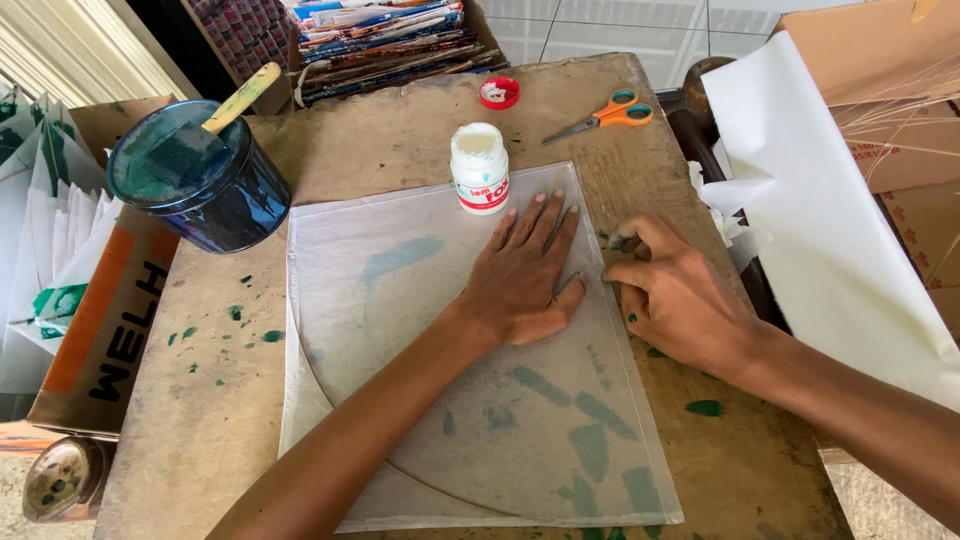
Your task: Assembling a kite by applying glue to the edges of the paper and folding it over the bamboo frame.
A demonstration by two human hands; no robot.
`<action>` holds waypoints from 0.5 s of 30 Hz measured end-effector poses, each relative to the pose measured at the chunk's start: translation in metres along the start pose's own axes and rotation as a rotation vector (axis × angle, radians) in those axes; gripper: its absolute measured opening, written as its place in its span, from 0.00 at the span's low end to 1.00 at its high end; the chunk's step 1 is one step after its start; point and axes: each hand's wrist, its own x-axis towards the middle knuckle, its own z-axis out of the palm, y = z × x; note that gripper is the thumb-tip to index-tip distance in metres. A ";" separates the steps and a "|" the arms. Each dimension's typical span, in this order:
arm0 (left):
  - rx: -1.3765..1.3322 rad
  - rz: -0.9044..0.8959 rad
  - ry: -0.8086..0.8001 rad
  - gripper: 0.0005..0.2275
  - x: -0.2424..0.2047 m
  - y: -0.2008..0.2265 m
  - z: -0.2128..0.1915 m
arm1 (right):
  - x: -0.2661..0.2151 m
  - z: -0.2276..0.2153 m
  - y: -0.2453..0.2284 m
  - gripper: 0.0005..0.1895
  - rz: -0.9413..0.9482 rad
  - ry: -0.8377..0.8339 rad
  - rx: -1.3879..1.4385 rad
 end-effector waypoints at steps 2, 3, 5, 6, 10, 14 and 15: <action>0.002 0.001 -0.005 0.35 0.000 0.000 -0.001 | 0.004 -0.002 0.001 0.14 0.063 0.001 0.077; 0.002 0.000 -0.008 0.35 0.000 0.000 -0.001 | 0.006 -0.004 0.001 0.14 0.124 0.000 0.154; 0.006 -0.003 -0.012 0.35 0.000 0.001 -0.001 | 0.009 -0.013 -0.003 0.18 0.137 0.021 0.154; 0.011 -0.008 -0.013 0.35 0.001 0.001 -0.001 | 0.011 -0.017 -0.006 0.23 0.146 0.042 0.154; 0.015 -0.003 -0.004 0.35 0.001 -0.001 0.001 | 0.016 -0.012 -0.005 0.26 0.174 0.005 0.189; 0.007 0.003 0.018 0.35 0.000 -0.001 0.001 | 0.019 -0.007 -0.002 0.29 0.178 -0.037 0.179; -0.001 0.006 0.022 0.36 -0.001 -0.001 0.001 | 0.020 -0.006 -0.002 0.29 0.179 -0.044 0.176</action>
